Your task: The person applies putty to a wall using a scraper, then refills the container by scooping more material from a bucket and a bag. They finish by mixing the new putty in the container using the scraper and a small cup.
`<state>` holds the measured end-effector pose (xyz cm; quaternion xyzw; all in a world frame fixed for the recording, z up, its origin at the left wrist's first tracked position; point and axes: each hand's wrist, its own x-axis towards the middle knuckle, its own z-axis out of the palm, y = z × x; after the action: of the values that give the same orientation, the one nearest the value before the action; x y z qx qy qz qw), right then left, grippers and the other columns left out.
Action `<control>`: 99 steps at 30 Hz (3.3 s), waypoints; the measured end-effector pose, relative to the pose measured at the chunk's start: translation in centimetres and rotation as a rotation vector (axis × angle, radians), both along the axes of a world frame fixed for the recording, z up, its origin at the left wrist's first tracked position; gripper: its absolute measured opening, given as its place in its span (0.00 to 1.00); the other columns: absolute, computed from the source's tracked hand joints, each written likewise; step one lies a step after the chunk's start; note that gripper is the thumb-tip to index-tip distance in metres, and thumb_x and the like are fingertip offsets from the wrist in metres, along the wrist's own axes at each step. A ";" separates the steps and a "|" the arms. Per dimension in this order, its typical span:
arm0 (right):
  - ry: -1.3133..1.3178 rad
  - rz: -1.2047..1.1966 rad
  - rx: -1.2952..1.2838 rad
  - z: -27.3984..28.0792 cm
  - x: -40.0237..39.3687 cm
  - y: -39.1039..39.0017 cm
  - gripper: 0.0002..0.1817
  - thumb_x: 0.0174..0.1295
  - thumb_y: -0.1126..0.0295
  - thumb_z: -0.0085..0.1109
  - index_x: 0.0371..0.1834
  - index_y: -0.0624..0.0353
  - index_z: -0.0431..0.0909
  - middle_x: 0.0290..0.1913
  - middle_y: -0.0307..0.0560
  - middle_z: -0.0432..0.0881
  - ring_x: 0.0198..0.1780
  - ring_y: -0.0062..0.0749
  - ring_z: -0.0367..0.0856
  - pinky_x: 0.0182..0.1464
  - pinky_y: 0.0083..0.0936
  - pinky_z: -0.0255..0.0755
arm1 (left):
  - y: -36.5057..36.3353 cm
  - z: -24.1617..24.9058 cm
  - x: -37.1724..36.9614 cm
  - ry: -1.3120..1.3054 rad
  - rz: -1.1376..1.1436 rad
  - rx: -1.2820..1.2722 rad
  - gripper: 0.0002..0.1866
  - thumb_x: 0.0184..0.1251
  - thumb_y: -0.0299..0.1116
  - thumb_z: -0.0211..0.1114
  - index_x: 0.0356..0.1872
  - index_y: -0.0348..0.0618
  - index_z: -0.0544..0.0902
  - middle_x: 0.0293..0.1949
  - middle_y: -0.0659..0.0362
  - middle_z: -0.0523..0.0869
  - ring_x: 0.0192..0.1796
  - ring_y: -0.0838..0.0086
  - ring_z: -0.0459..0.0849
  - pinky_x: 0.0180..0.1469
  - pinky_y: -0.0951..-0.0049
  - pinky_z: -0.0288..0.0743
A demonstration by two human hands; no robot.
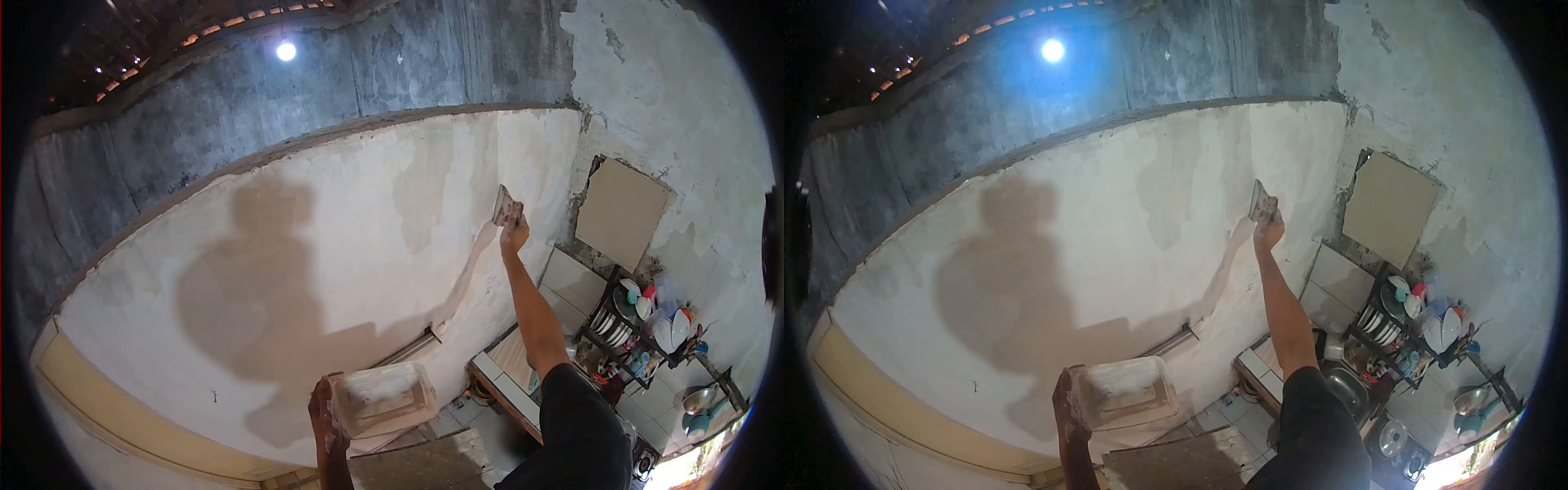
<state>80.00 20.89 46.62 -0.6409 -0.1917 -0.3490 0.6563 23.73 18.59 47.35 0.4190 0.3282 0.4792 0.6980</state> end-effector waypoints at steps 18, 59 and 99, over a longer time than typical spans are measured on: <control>0.261 0.248 -0.307 -8.0 -10.1 2.2 0.17 0.64 0.73 0.56 0.56 0.62 0.77 0.43 0.63 0.83 0.43 0.33 0.85 0.47 0.26 0.75 | 0.1 -1.0 -0.2 -0.041 -0.044 0.028 0.22 0.73 0.49 0.53 0.44 0.35 0.79 0.35 0.59 0.80 0.37 0.73 0.80 0.41 0.71 0.77; -0.252 1.206 -1.333 7.8 -39.0 -18.6 0.17 0.53 0.78 0.58 0.48 0.61 0.74 0.32 0.57 0.81 0.35 0.57 0.79 0.38 0.44 0.73 | -6.1 -4.4 -2.6 0.128 -0.044 0.249 0.18 0.76 0.44 0.51 0.44 0.38 0.81 0.28 0.69 0.75 0.28 0.85 0.67 0.32 0.82 0.62; -0.091 0.788 -0.755 3.5 -44.3 -23.8 0.07 0.59 0.76 0.62 0.38 0.66 0.75 0.21 0.51 0.77 0.17 0.31 0.70 0.23 0.22 0.66 | -8.5 -4.2 -7.5 0.175 -0.079 0.172 0.17 0.75 0.41 0.52 0.41 0.36 0.82 0.23 0.72 0.71 0.24 0.89 0.60 0.26 0.82 0.54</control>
<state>35.73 -2.94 50.08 -0.6957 -0.5574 -0.0112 0.4529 16.26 10.12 43.18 0.5301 0.3288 0.4392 0.6465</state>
